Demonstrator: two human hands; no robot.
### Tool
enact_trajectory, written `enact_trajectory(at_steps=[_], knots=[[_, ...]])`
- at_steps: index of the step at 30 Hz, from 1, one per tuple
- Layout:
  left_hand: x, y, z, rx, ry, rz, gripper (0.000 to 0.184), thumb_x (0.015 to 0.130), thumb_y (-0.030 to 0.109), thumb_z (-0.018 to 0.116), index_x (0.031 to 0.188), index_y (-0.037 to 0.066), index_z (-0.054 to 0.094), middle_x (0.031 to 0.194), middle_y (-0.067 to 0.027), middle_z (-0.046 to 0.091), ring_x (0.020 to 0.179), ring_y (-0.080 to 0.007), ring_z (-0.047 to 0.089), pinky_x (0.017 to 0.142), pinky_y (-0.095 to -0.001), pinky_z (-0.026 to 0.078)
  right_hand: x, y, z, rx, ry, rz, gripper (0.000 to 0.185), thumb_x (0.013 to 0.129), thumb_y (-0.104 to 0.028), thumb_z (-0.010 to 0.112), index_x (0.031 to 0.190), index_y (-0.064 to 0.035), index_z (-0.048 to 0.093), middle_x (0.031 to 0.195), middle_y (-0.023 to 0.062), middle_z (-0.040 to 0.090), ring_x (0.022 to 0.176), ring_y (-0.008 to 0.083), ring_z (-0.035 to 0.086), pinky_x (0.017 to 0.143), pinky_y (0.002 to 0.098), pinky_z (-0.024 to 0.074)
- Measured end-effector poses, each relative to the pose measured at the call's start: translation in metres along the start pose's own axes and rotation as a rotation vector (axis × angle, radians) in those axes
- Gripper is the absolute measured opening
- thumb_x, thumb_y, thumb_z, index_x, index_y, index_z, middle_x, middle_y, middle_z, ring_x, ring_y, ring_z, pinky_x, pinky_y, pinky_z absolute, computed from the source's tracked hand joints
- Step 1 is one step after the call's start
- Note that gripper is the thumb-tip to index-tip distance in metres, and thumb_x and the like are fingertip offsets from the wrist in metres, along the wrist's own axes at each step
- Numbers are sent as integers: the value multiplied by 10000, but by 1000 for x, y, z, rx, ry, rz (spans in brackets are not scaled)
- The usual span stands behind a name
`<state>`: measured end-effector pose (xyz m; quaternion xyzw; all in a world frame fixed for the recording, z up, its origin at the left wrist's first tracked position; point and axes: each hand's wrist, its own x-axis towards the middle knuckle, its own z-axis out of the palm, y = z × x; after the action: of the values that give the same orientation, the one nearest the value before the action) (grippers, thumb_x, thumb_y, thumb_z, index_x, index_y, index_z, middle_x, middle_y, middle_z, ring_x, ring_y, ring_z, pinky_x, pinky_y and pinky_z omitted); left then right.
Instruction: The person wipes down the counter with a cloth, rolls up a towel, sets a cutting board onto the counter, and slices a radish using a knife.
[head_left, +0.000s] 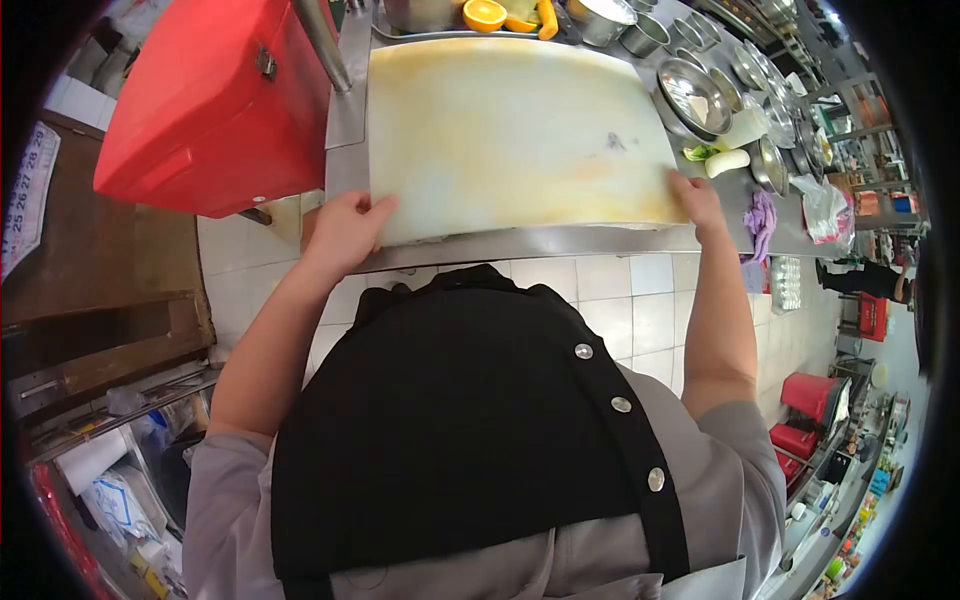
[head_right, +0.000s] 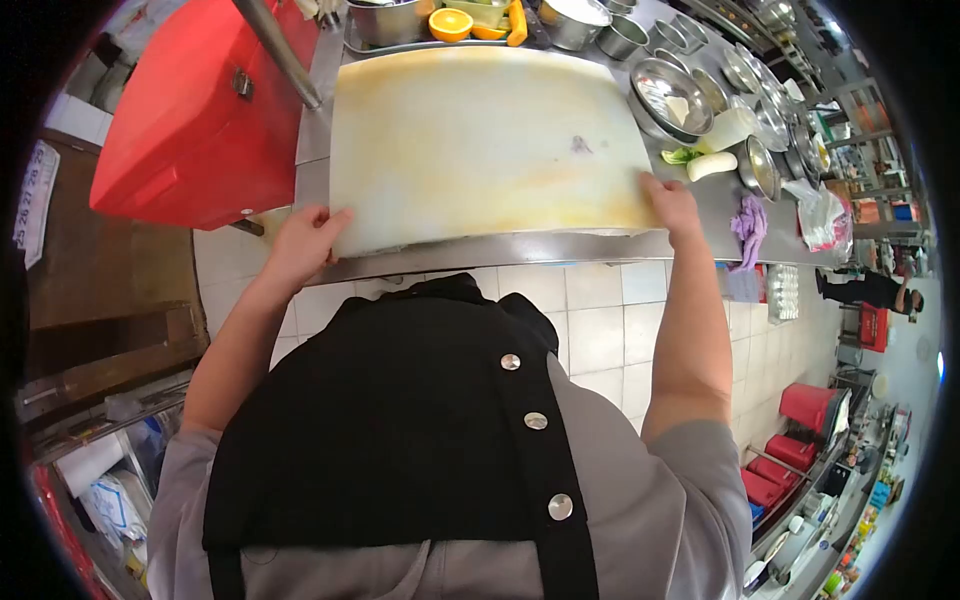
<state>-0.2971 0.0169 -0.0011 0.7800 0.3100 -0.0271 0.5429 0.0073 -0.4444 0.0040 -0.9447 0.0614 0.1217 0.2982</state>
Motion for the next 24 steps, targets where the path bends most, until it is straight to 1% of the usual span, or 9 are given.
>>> enact_trajectory(at_steps=[4, 7, 10, 11, 12, 15, 18, 21, 24], knots=[[4, 11, -3, 6, 0, 78, 508, 906, 407, 726, 1087, -63, 661, 813, -145, 691, 609, -187, 656, 544, -324, 516, 1, -9, -12, 13, -22, -17, 720, 823, -572, 698, 1177, 55, 674, 1146, 197, 704, 1060, 282, 662, 928, 378, 500], [-3, 25, -2, 51, -55, 13, 513, 905, 399, 723, 1096, -74, 663, 810, -150, 693, 632, -195, 665, 552, -319, 517, 6, -5, -14, -71, -41, -73, 685, 838, -571, 679, 1141, 44, 693, 1105, 202, 720, 1048, 295, 678, 926, 391, 508], [10, 8, -7, 426, -173, 174, 531, 909, 420, 712, 1085, -77, 652, 802, -149, 691, 656, -185, 672, 546, -319, 512, 21, 16, -19, -356, -54, -134, 649, 849, -576, 658, 1114, 14, 716, 1076, 221, 731, 1054, 332, 690, 934, 410, 516], [9, 5, -8, 467, -145, 170, 528, 907, 432, 710, 1066, -68, 648, 796, -138, 686, 661, -172, 669, 543, -316, 510, 20, 16, -17, -474, -77, -180, 632, 849, -577, 653, 1107, -5, 726, 1073, 229, 731, 1061, 350, 691, 940, 417, 517], [7, 4, -9, 510, -109, 163, 526, 906, 443, 708, 1046, -60, 644, 789, -127, 682, 666, -159, 667, 541, -313, 507, 18, 16, -11, -392, -50, -149, 611, 859, -558, 661, 1107, -3, 727, 1048, 211, 737, 1023, 326, 698, 905, 410, 524], [8, 9, -6, 228, -94, -92, 513, 904, 466, 707, 1012, -31, 636, 772, -97, 663, 655, -142, 651, 540, -306, 510, 18, 16, 6, -331, 21, -187, 586, 874, -539, 664, 1106, -5, 730, 1014, 188, 744, 979, 303, 705, 870, 402, 531], [11, 11, -4, 80, -97, -188, 485, 911, 463, 702, 988, -11, 636, 754, -73, 646, 627, -141, 632, 537, -297, 513, 14, 15, 10, -280, 7, -186, 570, 883, -536, 640, 1102, -17, 731, 1060, 211, 731, 1028, 337, 691, 904, 414, 524], [21, 3, -5, 143, -163, -164, 528, 927, 496, 671, 1009, -25, 639, 785, -88, 652, 622, -150, 632, 516, -283, 503, 4, 10, 8, -221, 15, -151, 555, 886, -534, 633, 1095, -30, 735, 1067, 217, 729, 1035, 348, 690, 907, 416, 524], [25, 4, -7, 200, -129, -185, 525, 926, 494, 673, 992, -26, 634, 768, -86, 650, 614, -154, 635, 505, -288, 501, 2, 10, 17, -257, 66, -198, 550, 881, -540, 645, 1058, -27, 734, 1009, 204, 737, 977, 347, 699, 872, 419, 530]])
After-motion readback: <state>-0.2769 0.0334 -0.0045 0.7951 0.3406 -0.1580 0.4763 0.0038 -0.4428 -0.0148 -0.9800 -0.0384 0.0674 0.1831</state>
